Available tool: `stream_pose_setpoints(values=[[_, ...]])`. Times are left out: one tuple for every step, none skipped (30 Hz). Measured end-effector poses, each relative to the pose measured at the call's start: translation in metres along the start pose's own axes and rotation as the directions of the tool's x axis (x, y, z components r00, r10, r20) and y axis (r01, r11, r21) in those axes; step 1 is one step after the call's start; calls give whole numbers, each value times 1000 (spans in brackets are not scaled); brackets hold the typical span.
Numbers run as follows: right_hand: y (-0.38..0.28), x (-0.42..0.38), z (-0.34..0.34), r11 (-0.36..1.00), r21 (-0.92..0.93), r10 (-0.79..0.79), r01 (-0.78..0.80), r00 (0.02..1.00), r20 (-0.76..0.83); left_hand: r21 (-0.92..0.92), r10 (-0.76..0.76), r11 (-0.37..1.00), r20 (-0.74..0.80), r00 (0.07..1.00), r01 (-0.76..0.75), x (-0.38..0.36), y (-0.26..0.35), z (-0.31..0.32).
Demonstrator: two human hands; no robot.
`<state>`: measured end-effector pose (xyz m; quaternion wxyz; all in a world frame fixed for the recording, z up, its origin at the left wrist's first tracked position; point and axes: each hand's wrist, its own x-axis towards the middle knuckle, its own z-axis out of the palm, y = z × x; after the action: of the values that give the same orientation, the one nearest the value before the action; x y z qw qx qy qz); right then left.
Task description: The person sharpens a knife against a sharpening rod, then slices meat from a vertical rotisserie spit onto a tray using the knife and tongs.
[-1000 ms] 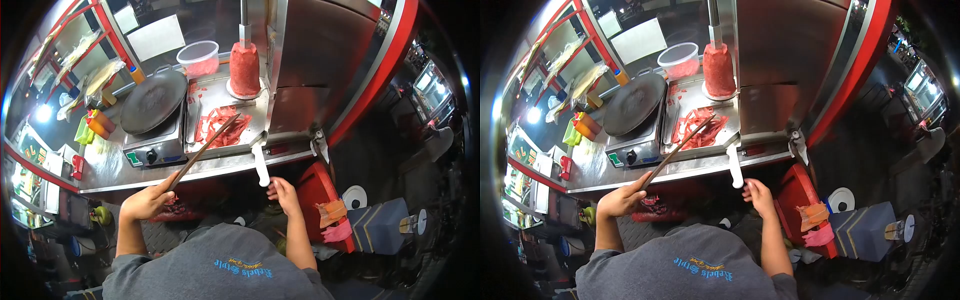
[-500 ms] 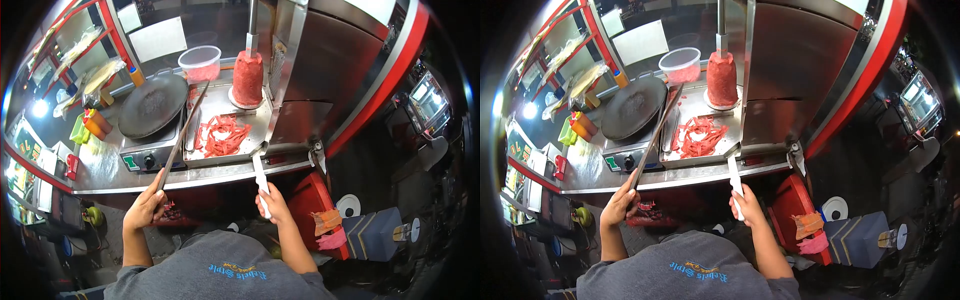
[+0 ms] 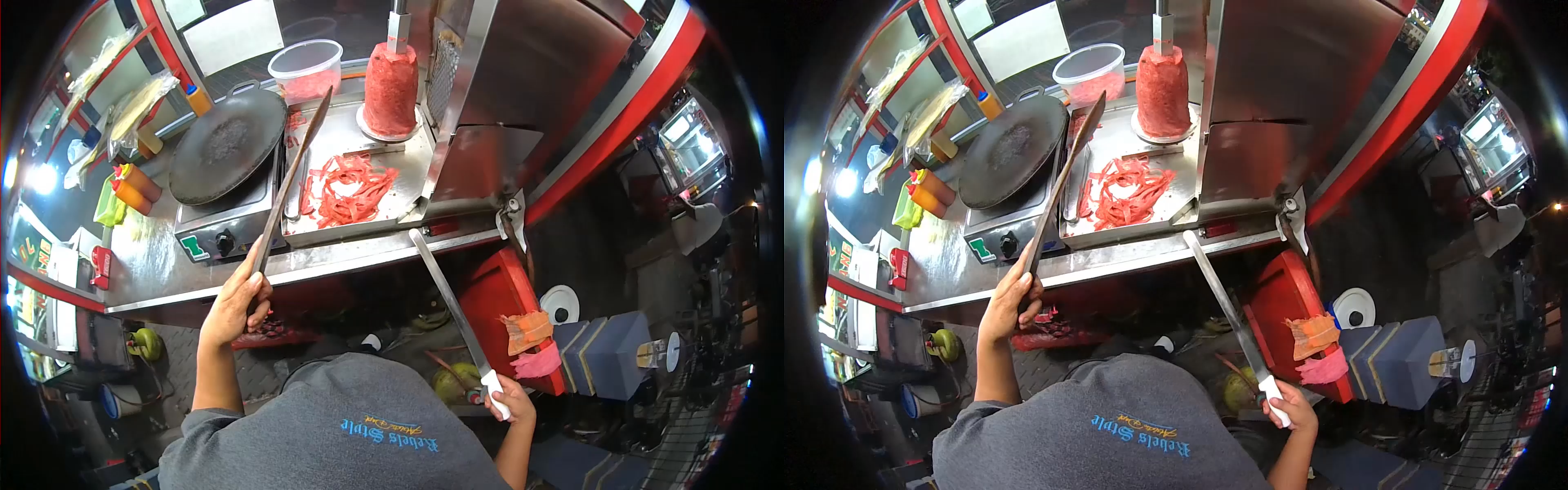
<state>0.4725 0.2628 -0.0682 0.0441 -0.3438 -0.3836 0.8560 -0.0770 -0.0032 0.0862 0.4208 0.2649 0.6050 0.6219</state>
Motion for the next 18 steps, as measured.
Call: stream_pose_setpoints(values=[[1,-1,-1,1000,2,-9,9,1000,0,-6,4,1000,9,1000,-4,2,-2,2],[2,0,-2,1000,1,-17,17,1000,1,-5,13,1000,33,999,-13,3,-5,5],[2,2,-1,1000,-1,-25,25,1000,4,-20,-2,1000,41,999,3,5,-9,9],[3,7,1,999,3,-43,43,999,3,-33,-8,999,48,999,9,8,-15,13],[2,15,3,998,1,-71,71,997,15,-47,-11,999,53,999,14,12,-20,19],[2,25,7,994,16,-104,104,994,45,-89,-45,995,84,995,52,15,-22,23],[-1,36,14,990,32,-138,135,988,76,-101,-52,993,99,994,62,18,-29,28],[-5,45,22,985,82,-157,150,983,93,-123,-65,989,114,991,79,22,-32,33],[-9,57,28,982,92,-175,164,978,116,-142,-79,985,130,988,97,28,-35,39],[-15,69,34,978,72,-203,194,968,146,-202,-72,974,147,987,101,35,-38,42],[-21,82,42,973,55,-232,226,957,176,-203,-79,973,147,986,109,42,-38,43],[-31,95,53,967,44,-254,250,944,213,-184,-76,978,137,988,101,50,-38,43],[-44,108,67,962,31,-269,270,931,245,-166,-75,981,129,989,96,58,-38,41],[-56,122,82,949,4,-304,314,915,266,-187,-65,978,124,990,88,64,-39,39],[-67,137,98,933,-22,-338,359,896,288,-208,-55,975,121,991,79,71,-39,36],[-79,153,113,911,-65,-374,408,882,287,-228,-42,971,118,992,68,80,-39,34],[-89,170,129,883,-107,-412,457,865,288,-232,-34,971,125,992,62,87,-41,34],[-98,188,144,844,-140,-471,518,840,269,-228,-67,969,115,991,92,94,-42,36]])
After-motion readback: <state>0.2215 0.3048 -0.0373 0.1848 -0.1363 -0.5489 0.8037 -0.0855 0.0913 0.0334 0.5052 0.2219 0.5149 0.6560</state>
